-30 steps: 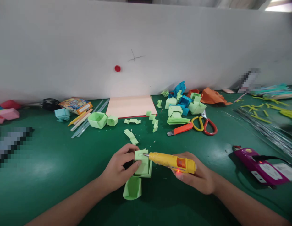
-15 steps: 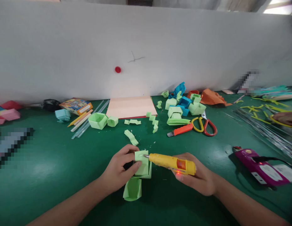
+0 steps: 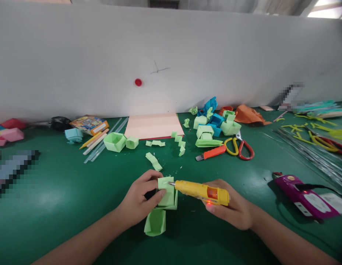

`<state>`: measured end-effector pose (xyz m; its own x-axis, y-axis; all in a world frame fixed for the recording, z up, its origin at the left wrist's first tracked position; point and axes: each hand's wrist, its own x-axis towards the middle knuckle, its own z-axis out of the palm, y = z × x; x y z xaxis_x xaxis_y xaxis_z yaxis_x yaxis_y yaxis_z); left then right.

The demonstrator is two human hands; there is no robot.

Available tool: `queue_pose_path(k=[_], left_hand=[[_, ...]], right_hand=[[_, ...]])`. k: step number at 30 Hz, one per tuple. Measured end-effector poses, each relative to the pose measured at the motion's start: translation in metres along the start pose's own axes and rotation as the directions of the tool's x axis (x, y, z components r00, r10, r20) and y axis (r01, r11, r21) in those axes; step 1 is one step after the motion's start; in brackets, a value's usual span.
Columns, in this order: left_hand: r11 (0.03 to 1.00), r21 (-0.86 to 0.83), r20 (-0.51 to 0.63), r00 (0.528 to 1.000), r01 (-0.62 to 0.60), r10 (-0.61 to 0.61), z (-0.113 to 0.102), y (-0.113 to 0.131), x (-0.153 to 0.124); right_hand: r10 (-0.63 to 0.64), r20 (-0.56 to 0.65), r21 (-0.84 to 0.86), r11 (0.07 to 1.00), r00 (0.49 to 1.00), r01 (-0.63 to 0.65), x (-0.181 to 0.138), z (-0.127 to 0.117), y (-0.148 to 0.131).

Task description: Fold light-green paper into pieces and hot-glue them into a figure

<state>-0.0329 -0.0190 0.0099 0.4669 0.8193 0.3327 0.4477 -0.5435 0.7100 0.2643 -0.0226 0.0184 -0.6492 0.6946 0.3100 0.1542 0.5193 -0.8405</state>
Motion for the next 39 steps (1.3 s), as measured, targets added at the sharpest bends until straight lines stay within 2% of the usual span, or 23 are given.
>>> queue_pose_path(k=[23,32,39], left_hand=[[1.0,-0.017,0.01,1.0,0.016,-0.016,0.0004,-0.0012,-0.0009],[0.999,-0.028,0.011,0.999,0.033,-0.033,0.0007,-0.0013,-0.0006],[0.999,-0.034,0.018,0.999,0.041,-0.04,0.0004,-0.0011,-0.0005]], right_hand=[[0.079,-0.027,0.053,0.996,0.996,-0.078,0.0005,0.0027,-0.0078],[0.135,-0.013,0.167,0.977,0.991,-0.131,-0.0011,0.003,-0.0094],[0.142,-0.021,0.187,0.973,0.99,-0.136,-0.0036,0.0024,-0.0035]])
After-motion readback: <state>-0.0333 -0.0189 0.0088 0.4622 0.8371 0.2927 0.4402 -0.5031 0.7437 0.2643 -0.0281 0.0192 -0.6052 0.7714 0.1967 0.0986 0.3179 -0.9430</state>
